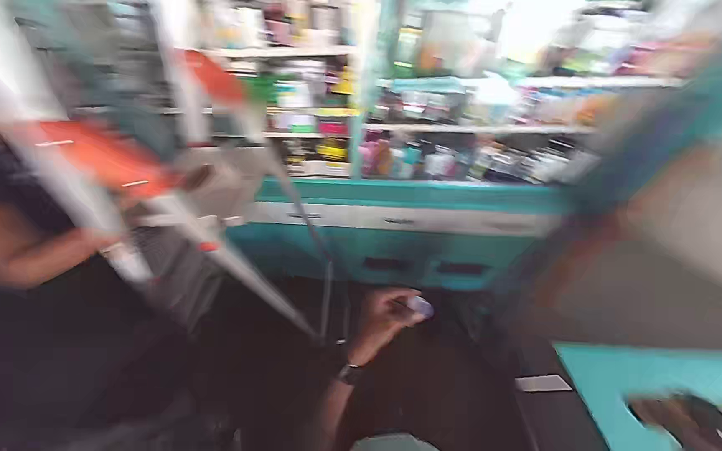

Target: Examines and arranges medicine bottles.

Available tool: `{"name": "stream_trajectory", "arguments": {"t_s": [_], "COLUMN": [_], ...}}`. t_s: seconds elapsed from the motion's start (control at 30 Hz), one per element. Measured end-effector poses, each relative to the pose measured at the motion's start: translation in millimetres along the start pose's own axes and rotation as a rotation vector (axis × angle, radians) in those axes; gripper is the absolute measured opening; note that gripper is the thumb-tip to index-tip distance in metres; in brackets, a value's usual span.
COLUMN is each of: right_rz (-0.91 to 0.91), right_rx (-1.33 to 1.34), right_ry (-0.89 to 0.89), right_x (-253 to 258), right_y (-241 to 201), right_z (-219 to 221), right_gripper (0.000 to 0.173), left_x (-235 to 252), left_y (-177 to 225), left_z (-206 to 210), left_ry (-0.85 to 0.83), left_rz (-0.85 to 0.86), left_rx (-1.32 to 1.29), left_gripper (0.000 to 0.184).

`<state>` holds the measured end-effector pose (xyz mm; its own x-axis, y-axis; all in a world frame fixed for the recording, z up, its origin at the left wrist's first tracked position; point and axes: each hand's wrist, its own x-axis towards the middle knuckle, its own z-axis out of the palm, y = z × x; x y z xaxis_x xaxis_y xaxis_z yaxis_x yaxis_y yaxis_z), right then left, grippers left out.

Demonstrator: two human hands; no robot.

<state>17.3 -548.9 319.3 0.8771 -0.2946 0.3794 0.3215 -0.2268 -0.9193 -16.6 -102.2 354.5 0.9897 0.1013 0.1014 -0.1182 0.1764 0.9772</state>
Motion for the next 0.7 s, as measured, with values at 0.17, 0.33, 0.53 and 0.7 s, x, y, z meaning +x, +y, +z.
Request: {"name": "stream_trajectory", "arguments": {"t_s": [0.17,0.33,0.53,0.7], "right_rz": [0.219,0.263,0.299,0.300], "right_rx": [-0.103,0.136,0.402,0.253], "right_ry": [0.351,0.238,-0.004,-0.077], "right_x": [7,12,19,26], "right_y": [4,-2,-19,-40], "right_z": [-50,-37,10,61], "right_gripper": [0.104,0.097,0.087,0.099], "left_x": [16,28,35,33], "left_y": [-29,-53,-58,-45], "left_z": [32,67,114,156], "left_ry": [-0.142,-0.202,-0.382,-0.263], "left_rz": [-0.017,-0.219,-0.407,-0.290], "left_rx": [0.020,-0.380,-0.792,-0.293], "left_gripper": [0.036,0.032,0.022,0.016]}}
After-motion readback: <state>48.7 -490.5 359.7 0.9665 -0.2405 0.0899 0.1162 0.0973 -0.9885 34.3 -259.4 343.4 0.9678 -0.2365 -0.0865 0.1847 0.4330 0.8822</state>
